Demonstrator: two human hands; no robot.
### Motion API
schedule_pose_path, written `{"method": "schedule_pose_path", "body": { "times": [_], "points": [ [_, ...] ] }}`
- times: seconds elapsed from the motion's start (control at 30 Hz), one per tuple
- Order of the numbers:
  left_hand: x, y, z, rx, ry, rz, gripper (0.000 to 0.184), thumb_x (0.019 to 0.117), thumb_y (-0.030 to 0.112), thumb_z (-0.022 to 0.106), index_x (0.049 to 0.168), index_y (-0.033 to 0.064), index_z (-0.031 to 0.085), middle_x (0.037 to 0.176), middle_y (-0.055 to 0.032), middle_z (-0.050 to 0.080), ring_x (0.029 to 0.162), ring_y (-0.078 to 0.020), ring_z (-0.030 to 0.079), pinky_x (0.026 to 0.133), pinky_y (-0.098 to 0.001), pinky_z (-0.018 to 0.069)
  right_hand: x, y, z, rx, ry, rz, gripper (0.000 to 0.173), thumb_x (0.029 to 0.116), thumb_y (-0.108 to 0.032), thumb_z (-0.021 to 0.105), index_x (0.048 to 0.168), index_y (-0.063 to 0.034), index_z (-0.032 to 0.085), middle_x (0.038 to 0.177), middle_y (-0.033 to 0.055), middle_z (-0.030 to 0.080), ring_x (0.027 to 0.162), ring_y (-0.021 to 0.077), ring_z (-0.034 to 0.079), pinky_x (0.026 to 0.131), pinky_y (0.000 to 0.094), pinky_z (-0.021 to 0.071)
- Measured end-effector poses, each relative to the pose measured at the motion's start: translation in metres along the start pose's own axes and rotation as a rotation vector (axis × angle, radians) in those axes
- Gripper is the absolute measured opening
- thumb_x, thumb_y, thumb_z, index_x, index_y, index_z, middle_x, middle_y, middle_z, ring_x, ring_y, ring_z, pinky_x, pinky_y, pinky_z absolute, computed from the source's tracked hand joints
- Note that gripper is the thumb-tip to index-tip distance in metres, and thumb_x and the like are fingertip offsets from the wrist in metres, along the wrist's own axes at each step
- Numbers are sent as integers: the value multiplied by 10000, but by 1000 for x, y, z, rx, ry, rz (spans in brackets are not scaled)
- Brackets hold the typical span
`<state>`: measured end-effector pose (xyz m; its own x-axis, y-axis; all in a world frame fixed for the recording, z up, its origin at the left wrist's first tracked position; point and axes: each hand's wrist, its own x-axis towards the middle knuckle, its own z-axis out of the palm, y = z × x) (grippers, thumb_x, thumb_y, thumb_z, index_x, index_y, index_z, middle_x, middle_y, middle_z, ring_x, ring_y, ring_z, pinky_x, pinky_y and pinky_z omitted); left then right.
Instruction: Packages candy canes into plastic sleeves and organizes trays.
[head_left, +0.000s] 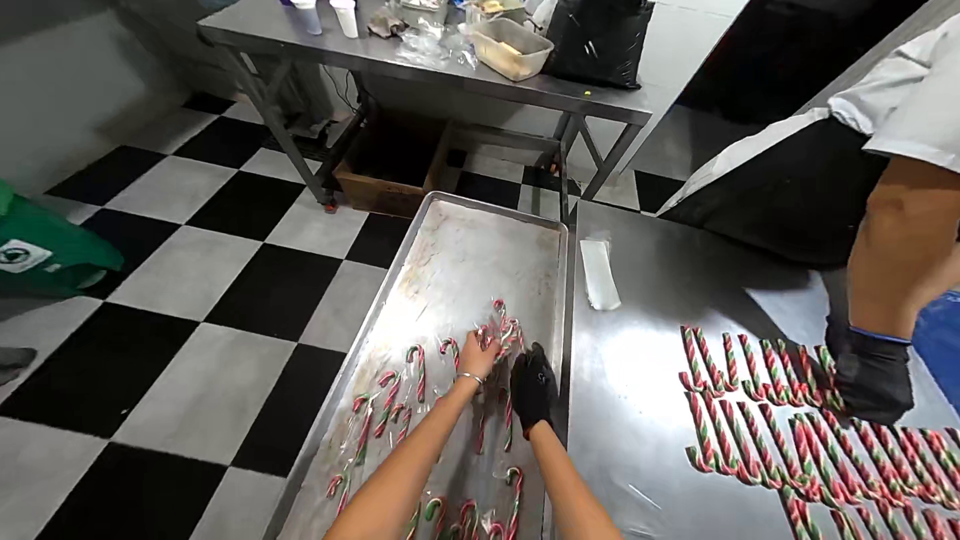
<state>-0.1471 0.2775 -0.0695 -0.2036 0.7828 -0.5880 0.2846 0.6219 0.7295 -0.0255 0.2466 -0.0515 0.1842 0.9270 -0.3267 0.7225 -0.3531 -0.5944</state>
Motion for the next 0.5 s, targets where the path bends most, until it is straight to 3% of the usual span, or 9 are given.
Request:
{"method": "schedule_pose_path", "body": {
  "times": [0.07,0.13,0.2,0.27,0.33,0.4,0.5],
  "points": [
    [12,1,-18,48,90,49,703,980,346,699,1484,-58,423,1442,-333,488,1299,-455,539,1089,-578,438,11,-4,-2,-127,73,-45,554,1082,-219,442,1526,97,347,1568,318,362,1452,438,388,1190,527,317],
    [20,0,-34,149,235,183,754,976,350,704,1510,-69,377,1497,-344,418,1323,-474,513,1084,-577,452,24,-8,-4,-149,226,-117,572,1050,-277,517,1505,57,420,1484,286,496,1355,426,516,1116,552,418],
    [26,-4,-44,286,331,355,792,986,360,687,1540,-84,336,1579,-344,319,1459,-495,349,1184,-590,343,34,-17,-2,-209,189,-155,560,1021,-382,568,1453,-26,535,1355,241,614,1233,405,609,1030,580,478],
    [34,-12,-42,469,274,522,625,1033,360,608,1486,-48,470,1573,-288,391,1485,-469,328,1221,-614,264,42,-31,11,-306,32,-156,614,1004,-487,562,1472,-91,528,1338,210,625,1220,393,607,1011,597,474],
    [44,-22,-35,626,113,616,461,1086,358,490,1442,82,586,1562,-139,484,1499,-365,360,1235,-645,163,53,-41,24,-364,-86,-160,688,1002,-447,576,1550,-70,399,1386,262,569,1258,453,563,1012,645,451],
    [51,-23,-45,695,13,617,452,1103,358,441,1497,162,546,1593,-85,458,1525,-321,329,1232,-671,106,63,-47,22,-323,-127,-125,686,1044,-406,524,1589,-53,302,1410,296,544,1278,492,543,1012,678,438],
    [70,-27,-76,728,-8,586,479,1097,345,469,1529,140,497,1630,-123,390,1552,-330,265,1231,-677,73,93,-50,2,-239,-136,45,583,1051,-362,532,1492,6,430,1303,303,614,1226,471,588,1012,652,453]
  ]
}}
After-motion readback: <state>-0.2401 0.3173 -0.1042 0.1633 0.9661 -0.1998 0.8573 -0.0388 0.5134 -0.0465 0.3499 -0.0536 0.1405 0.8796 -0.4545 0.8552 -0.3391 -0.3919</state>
